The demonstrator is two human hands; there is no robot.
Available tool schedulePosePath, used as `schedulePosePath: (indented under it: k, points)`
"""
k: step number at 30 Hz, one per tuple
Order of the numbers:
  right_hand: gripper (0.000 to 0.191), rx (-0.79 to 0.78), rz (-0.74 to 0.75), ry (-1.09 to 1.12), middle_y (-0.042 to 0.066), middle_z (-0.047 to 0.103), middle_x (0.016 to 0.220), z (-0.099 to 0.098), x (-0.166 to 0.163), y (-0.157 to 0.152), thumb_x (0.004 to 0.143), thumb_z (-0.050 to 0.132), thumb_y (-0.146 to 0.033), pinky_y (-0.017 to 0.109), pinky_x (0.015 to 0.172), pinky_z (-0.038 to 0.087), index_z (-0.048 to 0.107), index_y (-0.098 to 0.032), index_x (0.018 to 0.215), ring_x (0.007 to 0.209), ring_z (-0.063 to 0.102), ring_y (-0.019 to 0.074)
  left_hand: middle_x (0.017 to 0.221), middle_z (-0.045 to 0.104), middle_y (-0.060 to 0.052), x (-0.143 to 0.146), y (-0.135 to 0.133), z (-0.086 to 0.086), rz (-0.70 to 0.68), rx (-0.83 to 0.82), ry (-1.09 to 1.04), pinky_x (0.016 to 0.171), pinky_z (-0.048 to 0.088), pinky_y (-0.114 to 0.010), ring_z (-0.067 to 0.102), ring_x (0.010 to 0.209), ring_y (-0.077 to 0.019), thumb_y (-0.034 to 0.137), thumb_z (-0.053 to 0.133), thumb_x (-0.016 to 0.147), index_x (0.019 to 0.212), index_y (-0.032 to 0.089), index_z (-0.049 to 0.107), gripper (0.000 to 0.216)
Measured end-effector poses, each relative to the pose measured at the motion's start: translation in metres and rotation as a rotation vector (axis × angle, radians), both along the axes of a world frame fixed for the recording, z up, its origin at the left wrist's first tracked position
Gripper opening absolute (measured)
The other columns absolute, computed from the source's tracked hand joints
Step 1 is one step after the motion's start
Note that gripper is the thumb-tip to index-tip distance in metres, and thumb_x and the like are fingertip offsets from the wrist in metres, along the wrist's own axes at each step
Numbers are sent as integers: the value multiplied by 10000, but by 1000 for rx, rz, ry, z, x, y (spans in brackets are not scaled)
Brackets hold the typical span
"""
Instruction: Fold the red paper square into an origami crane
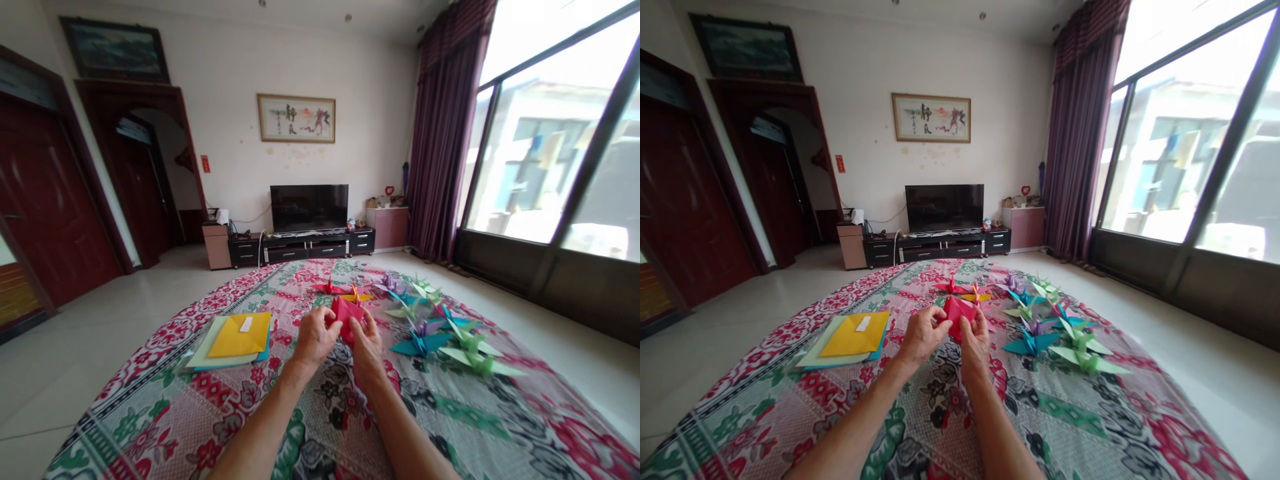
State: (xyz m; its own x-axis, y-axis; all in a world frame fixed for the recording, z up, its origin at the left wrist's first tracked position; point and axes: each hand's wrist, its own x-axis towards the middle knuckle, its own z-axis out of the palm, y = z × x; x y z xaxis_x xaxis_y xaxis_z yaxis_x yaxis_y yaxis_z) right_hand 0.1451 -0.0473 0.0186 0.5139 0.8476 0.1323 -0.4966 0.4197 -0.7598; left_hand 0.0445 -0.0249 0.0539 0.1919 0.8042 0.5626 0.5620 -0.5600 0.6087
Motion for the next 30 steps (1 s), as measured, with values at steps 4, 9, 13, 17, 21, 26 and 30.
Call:
schedulePosePath:
  k: [4, 9, 13, 17, 21, 26, 30]
  points:
    - [492, 43, 76, 19, -29, 665, 863, -3, 0, 2, 613, 737, -282, 189, 594, 481, 552, -237, 1067, 665, 617, 90, 771, 647, -26, 0, 1, -1, 16, -3, -37, 645, 439, -242, 569, 628, -118, 218, 611, 694, 783, 157, 609, 108]
    - [352, 37, 108, 28, -31, 667, 785, -1, -2, 0, 610, 743, -264, 185, 559, 468, 590, -203, 920, 615, 597, 86, 774, 629, -22, 0, 0, 2, 2, 36, -25, 675, 459, -261, 577, 674, -135, 202, 612, 694, 759, 166, 613, 75]
    - [248, 41, 166, 71, -19, 673, 742, 4, -1, -5, 598, 736, -227, 197, 579, 473, 611, -180, 807, 615, 588, 88, 805, 614, -28, 2, -6, 2, -1, 157, -3, 712, 483, -277, 590, 749, -155, 156, 588, 717, 770, 174, 599, 57]
    - [191, 29, 257, 168, -16, 676, 721, 6, 4, -7, 577, 732, -181, 204, 575, 473, 621, -176, 731, 641, 593, 101, 1043, 600, -65, 6, -12, -5, -11, 325, 1, 866, 473, -299, 571, 994, -177, 112, 545, 754, 817, 186, 595, 109]
    - [162, 49, 284, 248, -40, 657, 651, 2, 7, -4, 560, 737, -148, 199, 556, 467, 599, -179, 638, 589, 575, 89, 1155, 557, -81, 8, -15, -12, 10, 389, 57, 884, 481, -316, 579, 994, -174, 125, 515, 796, 830, 197, 597, 114]
    - [169, 84, 314, 303, -58, 632, 589, -3, 7, 1, 531, 736, -113, 157, 517, 441, 606, -176, 618, 529, 536, 61, 1207, 525, -78, 11, -17, -17, 63, 427, 62, 804, 518, -286, 608, 884, -147, 126, 505, 812, 833, 203, 604, 128]
    - [149, 58, 340, 309, -25, 660, 623, -3, 7, 1, 521, 722, -131, 177, 557, 469, 615, -165, 619, 585, 570, 88, 1192, 525, -81, 14, -18, -19, 69, 461, 36, 833, 512, -293, 594, 930, -157, 113, 511, 805, 857, 202, 609, 142]
